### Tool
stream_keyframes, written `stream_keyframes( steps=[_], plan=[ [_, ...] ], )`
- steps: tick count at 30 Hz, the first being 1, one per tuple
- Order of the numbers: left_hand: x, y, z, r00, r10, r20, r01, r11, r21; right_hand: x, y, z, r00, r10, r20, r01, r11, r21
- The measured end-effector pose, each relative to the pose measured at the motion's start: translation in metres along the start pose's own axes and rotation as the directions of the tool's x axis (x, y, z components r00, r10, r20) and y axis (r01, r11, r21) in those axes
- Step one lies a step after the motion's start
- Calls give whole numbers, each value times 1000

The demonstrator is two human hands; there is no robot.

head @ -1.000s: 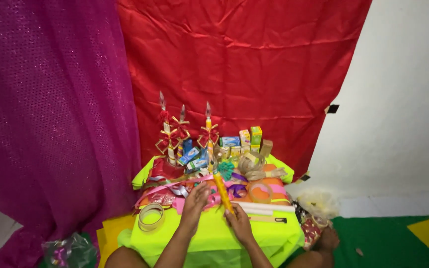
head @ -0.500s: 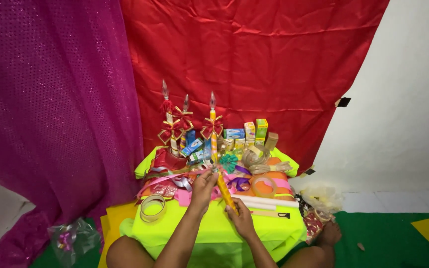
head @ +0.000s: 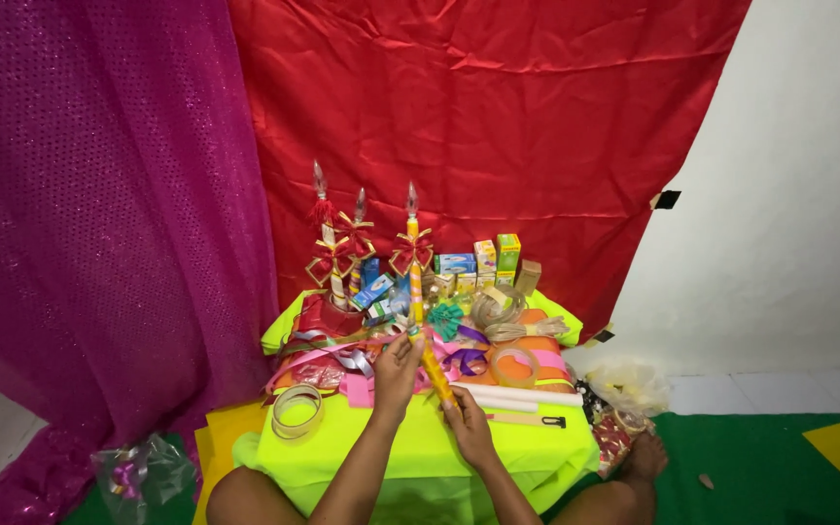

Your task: Wrapping yellow adhesive tape around decorative plastic sticks as part of a handicraft assembly.

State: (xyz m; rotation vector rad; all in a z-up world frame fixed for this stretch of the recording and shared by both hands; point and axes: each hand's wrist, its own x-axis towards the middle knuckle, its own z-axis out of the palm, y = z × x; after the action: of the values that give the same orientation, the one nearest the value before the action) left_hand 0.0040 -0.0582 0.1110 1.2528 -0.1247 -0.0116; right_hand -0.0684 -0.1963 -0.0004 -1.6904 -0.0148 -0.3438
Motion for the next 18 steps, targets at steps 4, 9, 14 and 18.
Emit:
stream_keyframes(
  steps=[4,9,14,18],
  plan=[
    [-6,16,-1,1000,-5,-9,5,997,83,-1,1,0,1000,-8,-5,8,1000,-2],
    [-4,18,-7,998,4,63,-14,987,158,-1,0,1,1000,3,-4,-3,1000,-14],
    [-9,20,-4,999,18,52,-26,987,160,-2,-6,1,1000,-7,-12,7,1000,-30],
    [-19,31,8,998,66,-5,-64,990,124,-2,-7,1,1000,-2,-16,2,999,-36]
  ],
)
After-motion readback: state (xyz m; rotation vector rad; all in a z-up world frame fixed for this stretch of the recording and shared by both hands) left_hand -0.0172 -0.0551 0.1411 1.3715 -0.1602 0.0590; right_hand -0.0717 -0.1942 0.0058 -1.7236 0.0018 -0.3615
